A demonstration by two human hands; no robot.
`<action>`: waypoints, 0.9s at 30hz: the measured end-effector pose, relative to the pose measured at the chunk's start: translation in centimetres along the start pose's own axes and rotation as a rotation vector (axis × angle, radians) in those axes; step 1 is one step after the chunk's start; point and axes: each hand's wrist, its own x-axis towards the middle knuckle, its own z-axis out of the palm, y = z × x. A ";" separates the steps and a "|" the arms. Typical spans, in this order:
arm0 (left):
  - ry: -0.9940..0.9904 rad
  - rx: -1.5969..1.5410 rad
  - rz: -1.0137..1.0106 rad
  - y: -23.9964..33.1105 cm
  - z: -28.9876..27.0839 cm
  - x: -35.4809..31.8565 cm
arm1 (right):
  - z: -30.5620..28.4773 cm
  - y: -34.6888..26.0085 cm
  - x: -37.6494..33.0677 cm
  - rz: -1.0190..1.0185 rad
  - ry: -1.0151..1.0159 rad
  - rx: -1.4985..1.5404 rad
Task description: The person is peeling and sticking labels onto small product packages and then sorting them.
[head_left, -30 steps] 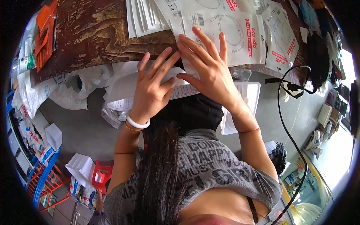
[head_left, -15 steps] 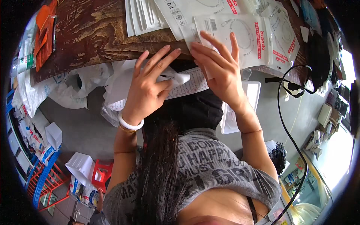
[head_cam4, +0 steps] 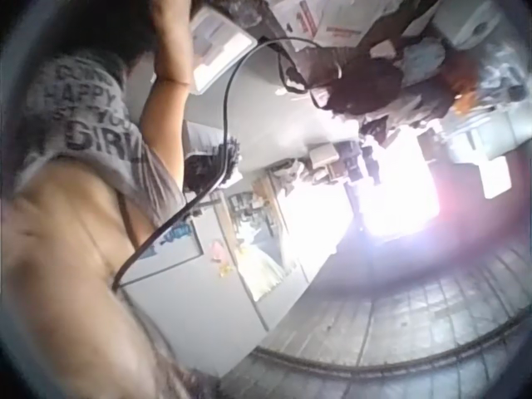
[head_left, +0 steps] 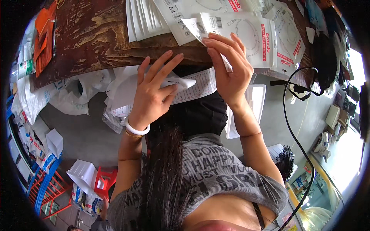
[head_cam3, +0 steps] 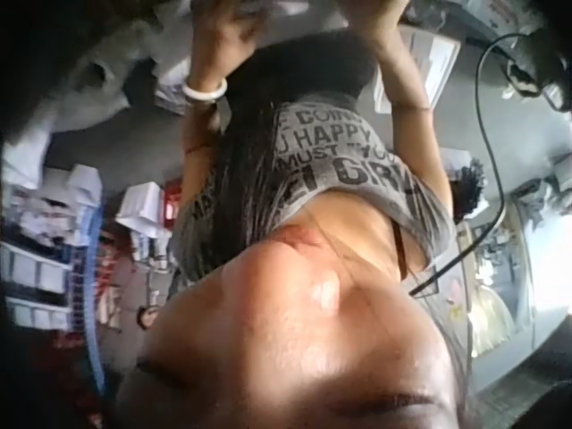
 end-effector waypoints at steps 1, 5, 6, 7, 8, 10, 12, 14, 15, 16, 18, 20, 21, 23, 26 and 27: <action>0.006 -0.007 -0.002 0.0 0.1 0.0 | 0.0 0.0 0.0 0.009 0.004 0.013; 0.000 -0.015 -0.001 -0.1 0.1 0.1 | 0.4 0.1 0.0 0.040 0.031 -0.001; -0.008 -0.011 -0.001 -0.1 0.0 0.0 | 0.6 0.1 0.1 0.037 0.031 -0.001; -0.017 -0.007 -0.001 -0.1 0.0 0.0 | 0.9 0.1 0.2 0.043 0.027 0.007; -0.014 -0.006 0.000 -0.1 0.0 0.1 | 1.2 0.0 0.3 0.049 0.022 0.016; 0.002 -0.007 0.003 -0.1 0.0 0.1 | 1.4 -0.6 0.6 0.108 -0.014 0.046; 0.008 -0.019 0.003 -0.2 0.1 0.1 | 1.6 -1.0 0.8 0.112 -0.077 -0.034; 0.015 -0.034 0.005 -0.1 0.1 0.1 | 1.4 -1.0 0.7 0.094 -0.104 -0.103; 0.012 -0.038 0.007 -0.1 0.0 0.2 | 1.3 -0.4 0.2 0.085 -0.114 -0.077; 0.010 -0.040 0.006 -0.1 0.0 0.1 | 1.3 -0.1 0.1 0.076 -0.125 -0.048; 0.011 -0.033 0.000 -0.2 0.0 0.0 | 1.6 0.1 0.1 0.062 -0.096 -0.046; 0.012 -0.034 0.003 -0.2 0.1 0.1 | 1.4 0.1 0.3 0.052 -0.064 -0.056; 0.008 -0.029 0.011 -0.3 0.1 0.2 | 1.1 0.0 0.3 0.091 -0.051 0.019; 0.004 -0.022 0.015 -0.4 0.2 0.0 | 0.8 -0.3 0.3 0.130 -0.040 0.099; 0.020 -0.030 0.011 -0.3 0.3 0.0 | 0.5 -1.3 0.3 0.215 0.016 0.160; 0.020 -0.029 0.004 -0.2 0.3 0.0 | 0.4 -1.6 0.3 0.294 0.031 0.170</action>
